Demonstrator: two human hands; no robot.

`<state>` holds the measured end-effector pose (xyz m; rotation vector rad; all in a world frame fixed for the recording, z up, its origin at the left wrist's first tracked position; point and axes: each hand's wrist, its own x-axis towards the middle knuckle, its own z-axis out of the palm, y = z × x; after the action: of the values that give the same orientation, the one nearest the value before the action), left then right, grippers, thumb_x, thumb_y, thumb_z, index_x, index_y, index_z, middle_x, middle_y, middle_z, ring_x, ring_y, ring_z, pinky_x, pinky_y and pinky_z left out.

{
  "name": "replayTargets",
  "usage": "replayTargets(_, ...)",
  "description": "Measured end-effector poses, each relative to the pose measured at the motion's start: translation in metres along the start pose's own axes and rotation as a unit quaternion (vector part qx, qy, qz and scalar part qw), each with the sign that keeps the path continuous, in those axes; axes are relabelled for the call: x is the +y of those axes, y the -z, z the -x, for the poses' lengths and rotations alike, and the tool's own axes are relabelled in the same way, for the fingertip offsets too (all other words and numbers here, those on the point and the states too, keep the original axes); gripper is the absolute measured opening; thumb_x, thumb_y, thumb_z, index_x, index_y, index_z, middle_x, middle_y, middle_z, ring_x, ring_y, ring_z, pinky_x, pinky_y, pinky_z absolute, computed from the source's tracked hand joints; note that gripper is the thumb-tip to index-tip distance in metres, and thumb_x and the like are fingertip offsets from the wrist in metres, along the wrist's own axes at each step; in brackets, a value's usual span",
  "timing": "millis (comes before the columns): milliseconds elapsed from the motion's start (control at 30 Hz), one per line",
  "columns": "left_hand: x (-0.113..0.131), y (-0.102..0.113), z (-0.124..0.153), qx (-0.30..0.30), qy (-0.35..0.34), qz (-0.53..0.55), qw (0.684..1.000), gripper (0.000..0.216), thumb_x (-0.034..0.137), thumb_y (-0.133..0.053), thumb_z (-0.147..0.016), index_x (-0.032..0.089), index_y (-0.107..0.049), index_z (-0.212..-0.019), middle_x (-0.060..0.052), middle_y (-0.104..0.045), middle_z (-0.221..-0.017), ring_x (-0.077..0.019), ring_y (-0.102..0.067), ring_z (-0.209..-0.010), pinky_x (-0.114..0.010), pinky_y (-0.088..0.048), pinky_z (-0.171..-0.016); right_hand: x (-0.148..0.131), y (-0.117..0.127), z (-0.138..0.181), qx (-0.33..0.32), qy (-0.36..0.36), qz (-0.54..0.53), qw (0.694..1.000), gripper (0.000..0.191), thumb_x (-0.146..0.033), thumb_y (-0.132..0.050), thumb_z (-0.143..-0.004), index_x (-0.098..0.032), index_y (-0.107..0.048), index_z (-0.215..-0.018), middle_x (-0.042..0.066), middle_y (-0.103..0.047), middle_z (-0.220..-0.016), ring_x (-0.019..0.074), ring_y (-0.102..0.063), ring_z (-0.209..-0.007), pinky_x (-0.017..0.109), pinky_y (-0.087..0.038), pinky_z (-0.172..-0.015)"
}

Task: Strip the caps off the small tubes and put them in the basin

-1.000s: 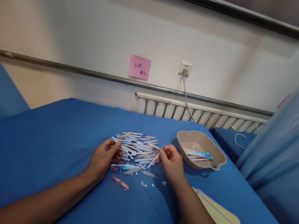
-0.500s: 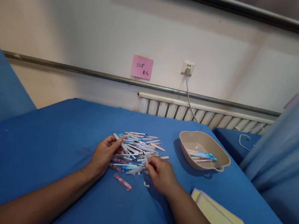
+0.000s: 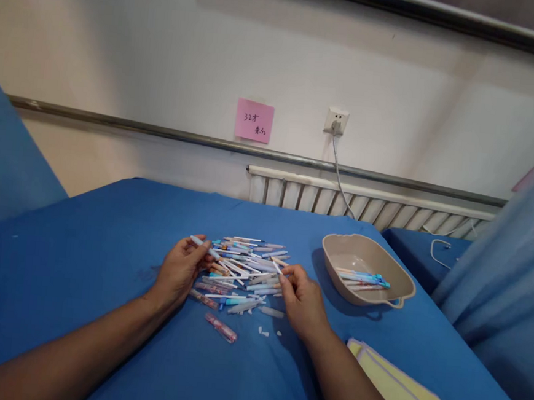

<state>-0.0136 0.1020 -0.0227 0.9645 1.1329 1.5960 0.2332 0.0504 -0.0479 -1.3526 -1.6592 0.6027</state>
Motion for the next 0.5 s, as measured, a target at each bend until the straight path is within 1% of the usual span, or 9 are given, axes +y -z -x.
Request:
replayTargets(67, -0.002, -0.001, 0.002, -0.009, 0.009, 0.002, 1.000, 0.045, 0.034, -0.074, -0.063, 0.017, -0.051, -0.099, 0.006, -0.061, -0.058, -0.0107, -0.059, -0.048, -0.022, -0.050, -0.048, 0.000, -0.001, 0.000, -0.001, 0.004, -0.009, 1.000, 0.019, -0.037, -0.050, -0.086, -0.021, -0.060, -0.083, -0.002, -0.059, -0.062, 0.0146, -0.054, -0.056, 0.023, -0.037, -0.054)
replayTargets(167, -0.003, -0.005, 0.008, -0.045, 0.033, -0.001, 0.998, 0.040, 0.032, -0.078, -0.059, 0.015, -0.056, -0.089, 0.004, -0.063, -0.062, -0.0111, -0.061, -0.054, -0.023, -0.053, -0.055, -0.001, -0.002, -0.001, -0.011, 0.021, -0.025, 0.999, 0.017, -0.034, -0.054, -0.084, -0.021, -0.062, -0.079, 0.000, -0.065, -0.071, 0.0166, -0.059, -0.067, 0.024, -0.042, -0.062)
replayTargets(267, -0.003, -0.010, 0.020, -0.097, 0.079, -0.013, 0.992, 0.037, 0.030, -0.080, -0.058, 0.014, -0.058, -0.084, 0.002, -0.065, -0.064, -0.0104, -0.062, -0.055, -0.020, -0.051, -0.054, -0.004, -0.002, -0.002, -0.019, 0.047, -0.038, 0.998, 0.014, -0.031, -0.056, -0.082, -0.021, -0.065, -0.077, 0.002, -0.067, -0.078, 0.0176, -0.061, -0.075, 0.024, -0.044, -0.069)
replayTargets(333, -0.003, -0.014, 0.028, -0.130, 0.113, -0.021, 0.985, 0.037, 0.031, -0.079, -0.060, 0.015, -0.057, -0.085, 0.001, -0.067, -0.065, -0.0101, -0.061, -0.053, -0.018, -0.049, -0.051, -0.006, -0.002, -0.002, -0.021, 0.061, -0.042, 0.997, 0.014, -0.029, -0.056, -0.083, -0.021, -0.066, -0.077, 0.002, -0.067, -0.079, 0.0174, -0.062, -0.076, 0.024, -0.044, -0.070)
replayTargets(400, -0.003, -0.016, 0.034, -0.149, 0.134, -0.022, 0.979, 0.036, 0.031, -0.079, -0.062, 0.015, -0.056, -0.085, 0.000, -0.068, -0.064, -0.0099, -0.061, -0.053, -0.017, -0.048, -0.049, -0.008, -0.001, -0.001, -0.022, 0.069, -0.045, 0.996, 0.014, -0.028, -0.056, -0.083, -0.020, -0.066, -0.077, 0.002, -0.067, -0.078, 0.0170, -0.061, -0.075, 0.024, -0.044, -0.069)
replayTargets(500, -0.003, -0.018, 0.040, -0.162, 0.148, -0.004, 0.976, 0.035, 0.028, -0.079, -0.062, 0.015, -0.056, -0.084, 0.001, -0.068, -0.064, -0.0099, -0.063, -0.057, -0.018, -0.050, -0.054, -0.011, -0.001, 0.000, -0.026, 0.075, -0.047, 0.996, 0.013, -0.027, -0.057, -0.083, -0.020, -0.066, -0.076, 0.001, -0.066, -0.076, 0.0163, -0.060, -0.073, 0.024, -0.044, -0.068)
